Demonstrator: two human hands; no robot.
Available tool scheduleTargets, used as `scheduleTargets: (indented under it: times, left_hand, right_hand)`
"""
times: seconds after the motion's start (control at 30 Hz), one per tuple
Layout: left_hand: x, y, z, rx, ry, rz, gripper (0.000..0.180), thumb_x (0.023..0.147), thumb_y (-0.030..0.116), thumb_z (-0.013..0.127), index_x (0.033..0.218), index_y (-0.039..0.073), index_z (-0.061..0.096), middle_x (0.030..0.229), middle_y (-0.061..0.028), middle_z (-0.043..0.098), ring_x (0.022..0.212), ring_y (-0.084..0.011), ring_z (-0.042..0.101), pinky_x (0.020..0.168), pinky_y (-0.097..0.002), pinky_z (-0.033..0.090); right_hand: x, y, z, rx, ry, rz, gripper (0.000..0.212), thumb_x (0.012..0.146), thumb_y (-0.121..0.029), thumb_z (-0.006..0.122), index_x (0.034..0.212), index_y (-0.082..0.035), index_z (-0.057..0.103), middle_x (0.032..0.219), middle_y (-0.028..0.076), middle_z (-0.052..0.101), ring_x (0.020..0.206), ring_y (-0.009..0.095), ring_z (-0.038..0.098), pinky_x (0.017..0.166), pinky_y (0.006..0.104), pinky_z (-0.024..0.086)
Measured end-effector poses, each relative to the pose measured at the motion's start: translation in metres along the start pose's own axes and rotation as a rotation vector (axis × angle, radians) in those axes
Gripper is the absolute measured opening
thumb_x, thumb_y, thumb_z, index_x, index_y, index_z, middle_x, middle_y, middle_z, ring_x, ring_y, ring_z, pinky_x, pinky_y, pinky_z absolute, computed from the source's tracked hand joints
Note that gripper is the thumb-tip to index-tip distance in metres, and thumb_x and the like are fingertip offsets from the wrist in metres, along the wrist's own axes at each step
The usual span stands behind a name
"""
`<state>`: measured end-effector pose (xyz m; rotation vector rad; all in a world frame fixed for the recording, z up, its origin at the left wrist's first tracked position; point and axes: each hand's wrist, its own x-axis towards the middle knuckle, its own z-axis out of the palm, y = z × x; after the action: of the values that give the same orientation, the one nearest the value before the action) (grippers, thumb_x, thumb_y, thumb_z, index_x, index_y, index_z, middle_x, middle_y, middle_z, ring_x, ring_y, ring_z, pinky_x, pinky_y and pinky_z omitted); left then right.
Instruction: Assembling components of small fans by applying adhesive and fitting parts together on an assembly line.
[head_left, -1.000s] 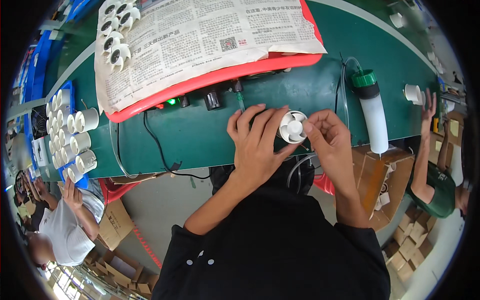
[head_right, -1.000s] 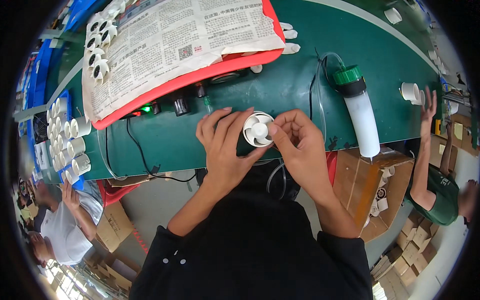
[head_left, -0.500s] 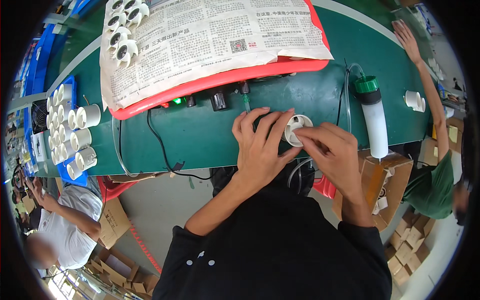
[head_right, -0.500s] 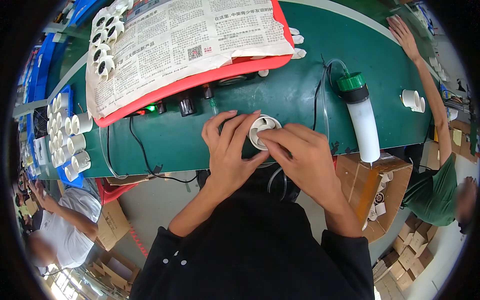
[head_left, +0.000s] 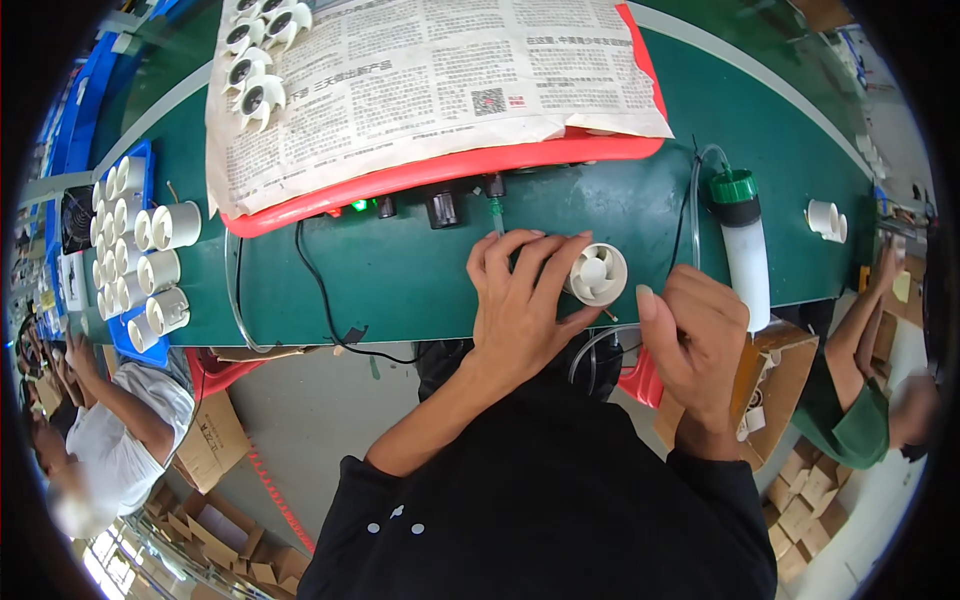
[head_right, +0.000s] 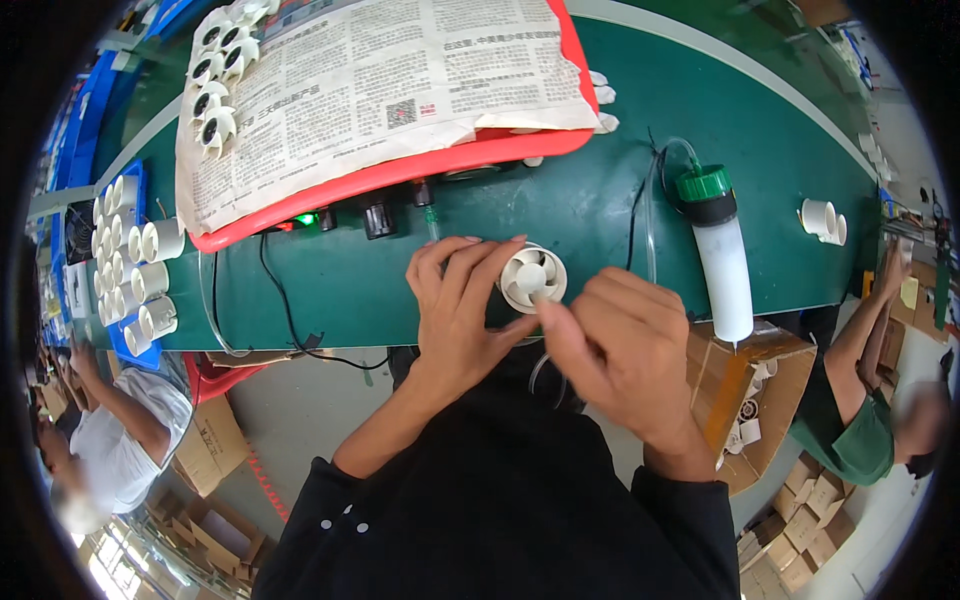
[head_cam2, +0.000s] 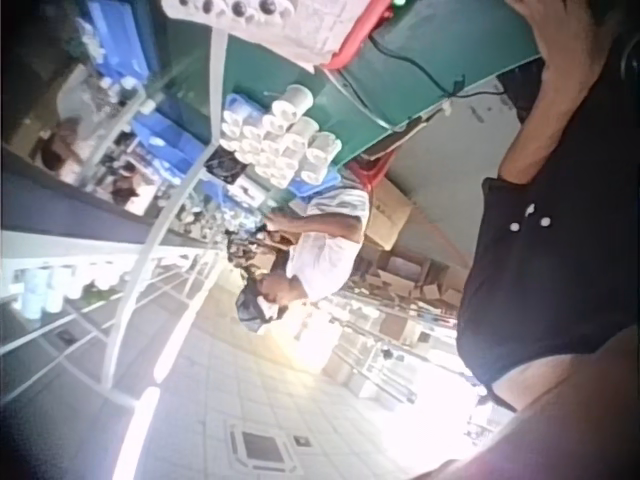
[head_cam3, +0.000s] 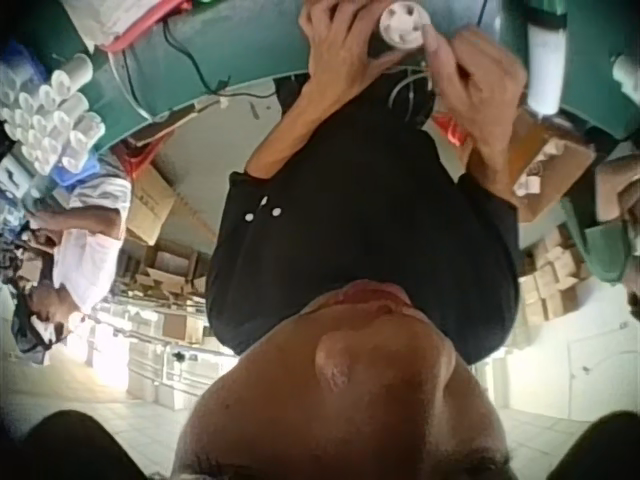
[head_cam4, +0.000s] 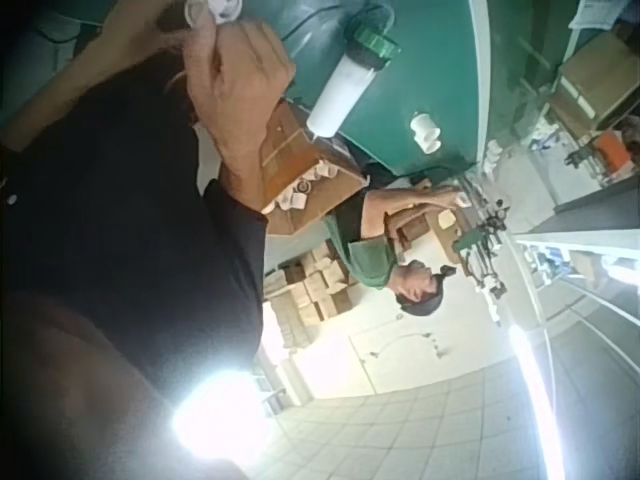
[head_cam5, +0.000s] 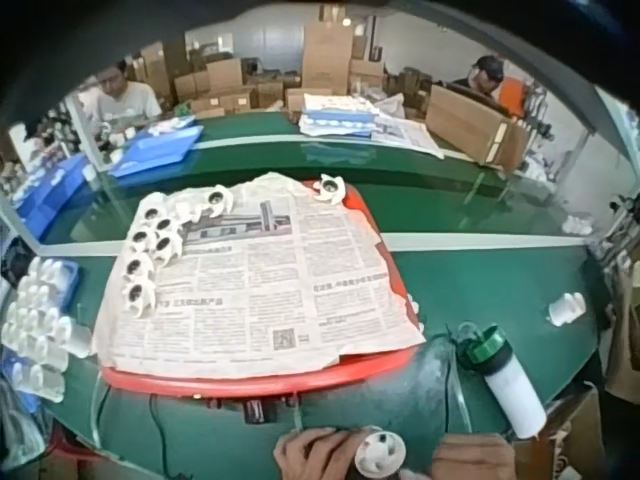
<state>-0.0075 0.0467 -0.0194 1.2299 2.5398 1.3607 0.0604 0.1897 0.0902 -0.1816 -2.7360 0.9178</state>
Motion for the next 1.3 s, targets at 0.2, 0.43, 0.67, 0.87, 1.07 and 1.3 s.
scheduleTargets:
  times: [0.2, 0.43, 0.67, 0.87, 1.07, 1.3]
  left_hand:
    - [0.002, 0.0, 0.0, 0.011, -0.022, 0.016, 0.069, 0.064, 0.026, 0.084, 0.127, 0.012, 0.058, 0.122, -0.0023, 0.057, 0.114, -0.0248, 0.048, 0.1, -0.0513, 0.03]
    - [0.001, -0.001, -0.001, -0.02, -0.052, 0.004, 0.069, 0.067, 0.025, 0.083, 0.128, 0.012, 0.055, 0.124, -0.001, 0.059, 0.116, -0.0243, 0.048, 0.101, -0.0521, 0.028]
    - [-0.001, -0.001, -0.001, -0.003, -0.049, 0.013, 0.07, 0.066, 0.027, 0.084, 0.128, 0.013, 0.056, 0.121, -0.0007, 0.06, 0.114, -0.0241, 0.049, 0.1, -0.0525, 0.029]
    - [-0.001, 0.0, 0.001, 0.012, -0.009, -0.001, 0.071, 0.06, 0.024, 0.088, 0.124, 0.013, 0.06, 0.119, 0.0014, 0.063, 0.114, -0.023, 0.05, 0.1, -0.0477, 0.03]
    - [0.0, -0.003, 0.0, -0.021, 0.06, 0.069, 0.068, 0.063, 0.03, 0.085, 0.124, 0.011, 0.06, 0.12, -0.0007, 0.063, 0.115, -0.0258, 0.048, 0.1, -0.0506, 0.03]
    - [-0.019, -0.012, 0.005, -0.718, 0.345, -0.124, 0.077, 0.063, 0.034, 0.091, 0.122, -0.004, 0.058, 0.12, -0.0097, 0.057, 0.112, -0.025, 0.048, 0.094, -0.0359, 0.043]
  right_hand:
    - [-0.008, 0.01, 0.022, 0.005, -0.068, 0.238, 0.027, 0.083, -0.006, 0.07, 0.063, 0.001, 0.054, 0.058, 0.01, 0.052, 0.051, 0.025, 0.05, 0.046, 0.0357, 0.034]
    - [-0.005, -0.005, -0.003, 0.024, -0.039, 0.14, 0.026, 0.084, -0.007, 0.069, 0.064, 0.0, 0.055, 0.056, 0.01, 0.048, 0.05, 0.027, 0.049, 0.045, 0.0365, 0.035]
    - [-0.002, -0.006, -0.002, -0.066, -0.137, 0.105, 0.031, 0.083, -0.009, 0.071, 0.061, -0.001, 0.05, 0.054, 0.011, 0.046, 0.047, 0.028, 0.049, 0.044, 0.0375, 0.035]
    - [-0.014, 0.003, 0.006, 0.024, 0.055, 0.166, 0.031, 0.082, -0.002, 0.071, 0.063, 0.002, 0.048, 0.056, 0.009, 0.041, 0.047, 0.023, 0.038, 0.044, 0.034, 0.028]
    - [-0.032, 0.008, 0.018, 0.137, 0.098, 0.409, 0.012, 0.087, -0.004, 0.069, 0.081, 0.002, 0.061, 0.067, 0.005, 0.052, 0.056, 0.013, 0.047, 0.051, 0.0275, 0.037]
    - [-0.043, 0.012, 0.037, 0.412, 0.109, 0.572, 0.038, 0.089, 0.002, 0.062, 0.127, -0.005, 0.056, 0.098, 0.01, 0.061, 0.083, 0.016, 0.059, 0.07, 0.0267, 0.047]
